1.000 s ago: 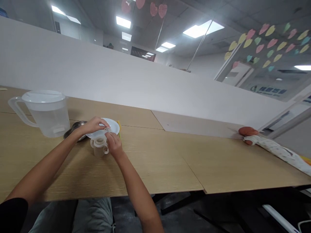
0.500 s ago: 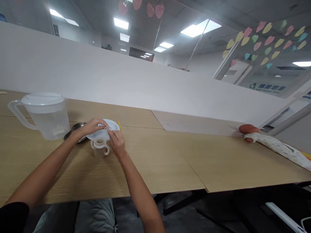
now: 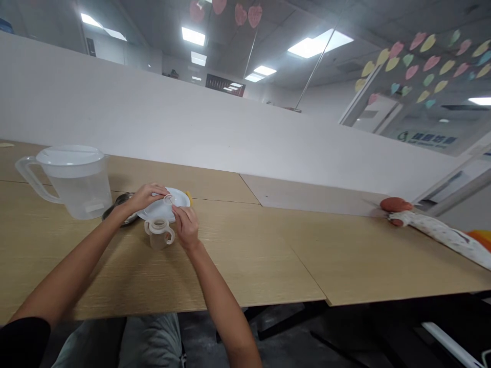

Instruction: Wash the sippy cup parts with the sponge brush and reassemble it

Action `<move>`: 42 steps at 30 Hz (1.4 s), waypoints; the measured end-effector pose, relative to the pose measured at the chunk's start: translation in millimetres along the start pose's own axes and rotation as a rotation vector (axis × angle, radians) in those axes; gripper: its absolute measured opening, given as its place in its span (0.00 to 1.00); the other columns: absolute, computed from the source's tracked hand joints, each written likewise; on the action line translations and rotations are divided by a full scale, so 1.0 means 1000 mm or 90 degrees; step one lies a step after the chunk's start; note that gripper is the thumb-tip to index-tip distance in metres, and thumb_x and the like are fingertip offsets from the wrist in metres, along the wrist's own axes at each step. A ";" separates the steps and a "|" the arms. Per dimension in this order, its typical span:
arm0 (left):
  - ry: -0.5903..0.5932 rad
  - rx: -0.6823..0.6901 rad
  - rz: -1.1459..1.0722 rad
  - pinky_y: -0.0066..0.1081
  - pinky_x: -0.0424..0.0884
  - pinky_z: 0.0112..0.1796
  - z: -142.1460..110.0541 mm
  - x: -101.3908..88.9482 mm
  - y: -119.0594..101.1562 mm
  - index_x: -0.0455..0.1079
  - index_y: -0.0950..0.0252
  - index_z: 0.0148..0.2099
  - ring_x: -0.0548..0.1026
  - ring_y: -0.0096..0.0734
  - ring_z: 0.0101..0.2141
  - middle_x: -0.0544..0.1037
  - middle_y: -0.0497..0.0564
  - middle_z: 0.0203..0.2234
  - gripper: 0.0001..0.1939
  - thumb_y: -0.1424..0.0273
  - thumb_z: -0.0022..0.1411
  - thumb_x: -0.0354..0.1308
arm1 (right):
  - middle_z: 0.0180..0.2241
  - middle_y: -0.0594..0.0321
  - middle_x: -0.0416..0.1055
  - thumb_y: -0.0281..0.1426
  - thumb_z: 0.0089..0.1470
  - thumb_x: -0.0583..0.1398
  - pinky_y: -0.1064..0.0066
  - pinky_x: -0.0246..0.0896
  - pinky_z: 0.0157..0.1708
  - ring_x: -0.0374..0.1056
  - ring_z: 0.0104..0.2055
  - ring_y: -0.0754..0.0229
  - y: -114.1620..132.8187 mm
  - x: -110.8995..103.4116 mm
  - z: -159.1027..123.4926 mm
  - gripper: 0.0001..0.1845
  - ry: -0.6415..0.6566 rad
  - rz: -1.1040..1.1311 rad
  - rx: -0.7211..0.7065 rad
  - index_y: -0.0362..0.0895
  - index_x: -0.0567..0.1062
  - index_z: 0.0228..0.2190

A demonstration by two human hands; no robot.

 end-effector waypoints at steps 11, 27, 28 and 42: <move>0.005 -0.025 0.040 0.33 0.67 0.46 -0.006 -0.007 0.022 0.79 0.61 0.40 0.75 0.36 0.41 0.81 0.53 0.39 0.16 0.59 0.60 0.53 | 0.30 0.59 0.75 0.29 0.62 0.53 0.69 0.67 0.35 0.71 0.33 0.62 0.006 -0.006 0.006 0.11 -0.040 0.024 -0.001 0.43 0.76 0.38; 0.023 -0.025 0.156 0.33 0.66 0.46 -0.004 -0.017 0.016 0.78 0.61 0.41 0.74 0.37 0.42 0.81 0.52 0.40 0.15 0.63 0.61 0.52 | 0.27 0.63 0.74 0.29 0.61 0.55 0.71 0.66 0.30 0.70 0.29 0.64 0.007 -0.012 0.005 0.06 -0.114 -0.003 -0.006 0.44 0.70 0.31; 0.025 -0.021 0.165 0.33 0.66 0.46 -0.004 -0.017 0.016 0.78 0.61 0.42 0.74 0.38 0.42 0.81 0.53 0.40 0.15 0.63 0.61 0.51 | 0.27 0.63 0.74 0.28 0.61 0.56 0.71 0.65 0.30 0.69 0.29 0.64 0.007 -0.013 0.005 0.06 -0.117 0.002 -0.003 0.45 0.70 0.31; 0.121 -0.086 0.386 0.32 0.65 0.46 -0.005 -0.007 0.021 0.77 0.61 0.45 0.75 0.38 0.44 0.80 0.55 0.42 0.14 0.71 0.62 0.52 | 0.26 0.62 0.73 0.43 0.57 0.55 0.73 0.63 0.29 0.66 0.25 0.65 -0.033 -0.016 -0.004 0.17 -0.235 0.044 0.411 0.42 0.72 0.29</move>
Point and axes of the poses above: each hand's wrist, its own z-axis towards the middle knuckle, its own x-axis out of the palm, y = z × x, the point moved 4 cm from there along z, towards the middle knuckle
